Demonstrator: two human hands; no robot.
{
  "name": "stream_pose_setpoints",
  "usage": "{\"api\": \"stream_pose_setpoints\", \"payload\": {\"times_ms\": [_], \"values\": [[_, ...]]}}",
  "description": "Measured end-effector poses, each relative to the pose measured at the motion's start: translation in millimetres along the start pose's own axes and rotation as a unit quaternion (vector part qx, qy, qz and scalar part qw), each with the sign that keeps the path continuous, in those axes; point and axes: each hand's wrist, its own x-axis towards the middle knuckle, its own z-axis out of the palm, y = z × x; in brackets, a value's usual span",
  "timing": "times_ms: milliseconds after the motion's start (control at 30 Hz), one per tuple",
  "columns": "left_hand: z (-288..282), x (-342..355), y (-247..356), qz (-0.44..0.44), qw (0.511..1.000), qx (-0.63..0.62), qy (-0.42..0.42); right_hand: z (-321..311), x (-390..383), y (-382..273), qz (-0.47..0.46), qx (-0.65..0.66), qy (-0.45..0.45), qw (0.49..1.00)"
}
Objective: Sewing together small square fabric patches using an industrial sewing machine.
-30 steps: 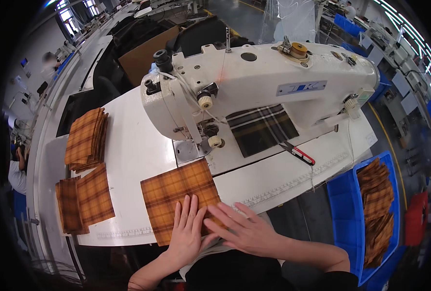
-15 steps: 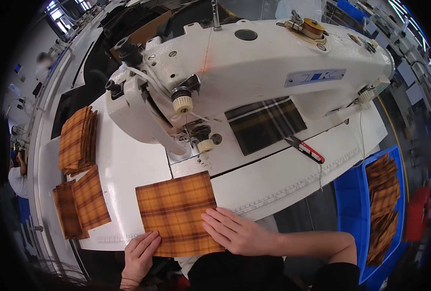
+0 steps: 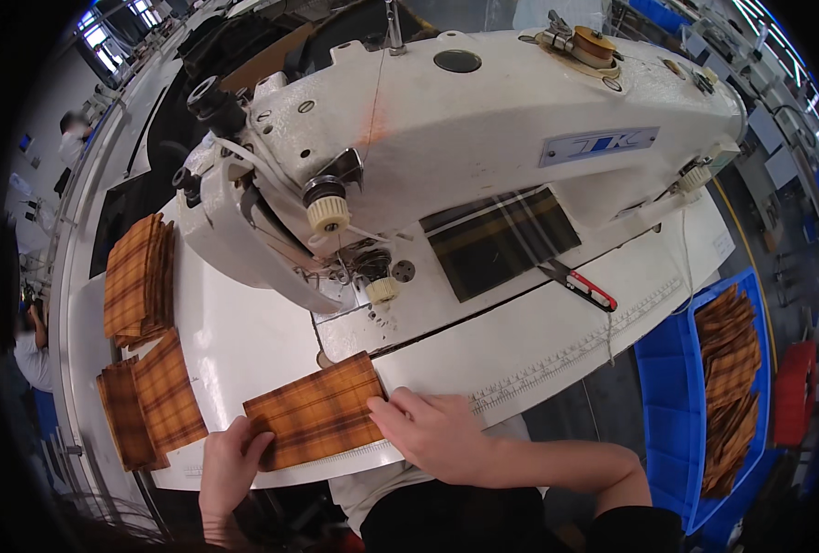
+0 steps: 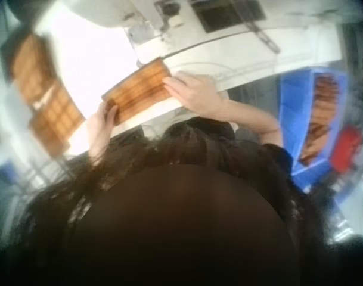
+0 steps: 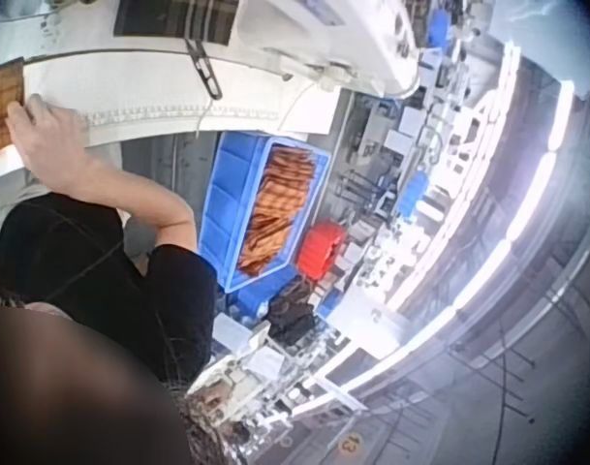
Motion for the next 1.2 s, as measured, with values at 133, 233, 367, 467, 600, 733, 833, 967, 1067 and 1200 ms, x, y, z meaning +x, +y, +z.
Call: {"api": "stream_pose_setpoints", "payload": {"times_ms": [133,233,367,467,600,733,833,967,1067,1200], "values": [[-13,23,38,0.17,0.959,0.179,0.138,9,-3,-5,-0.02,0.021,-0.027,0.999],[16,39,71,0.241,0.966,-0.007,0.089,16,-6,-8,-0.031,0.022,-0.029,0.999],[54,49,60,0.272,0.938,-0.145,0.158,13,-4,-13,-0.021,0.007,-0.015,1.0],[56,48,52,0.212,0.942,-0.211,0.148,9,-11,-11,-0.052,-0.042,-0.031,0.997],[53,50,56,0.207,0.949,-0.196,0.134,14,-25,-11,-0.077,-0.098,-0.024,0.992],[53,50,54,0.201,0.952,-0.189,0.13,15,-29,-11,-0.085,-0.147,-0.013,0.985],[52,49,55,0.194,0.957,-0.175,0.126,17,-32,-11,-0.079,-0.141,-0.019,0.987],[52,49,56,0.188,0.958,-0.181,0.12,18,-34,-11,-0.076,-0.143,-0.018,0.987],[52,49,54,0.165,0.961,-0.191,0.112,17,-32,-11,-0.076,-0.141,-0.014,0.987],[48,49,56,0.153,0.965,-0.183,0.107,16,-29,-12,-0.062,-0.122,-0.026,0.99]]}}
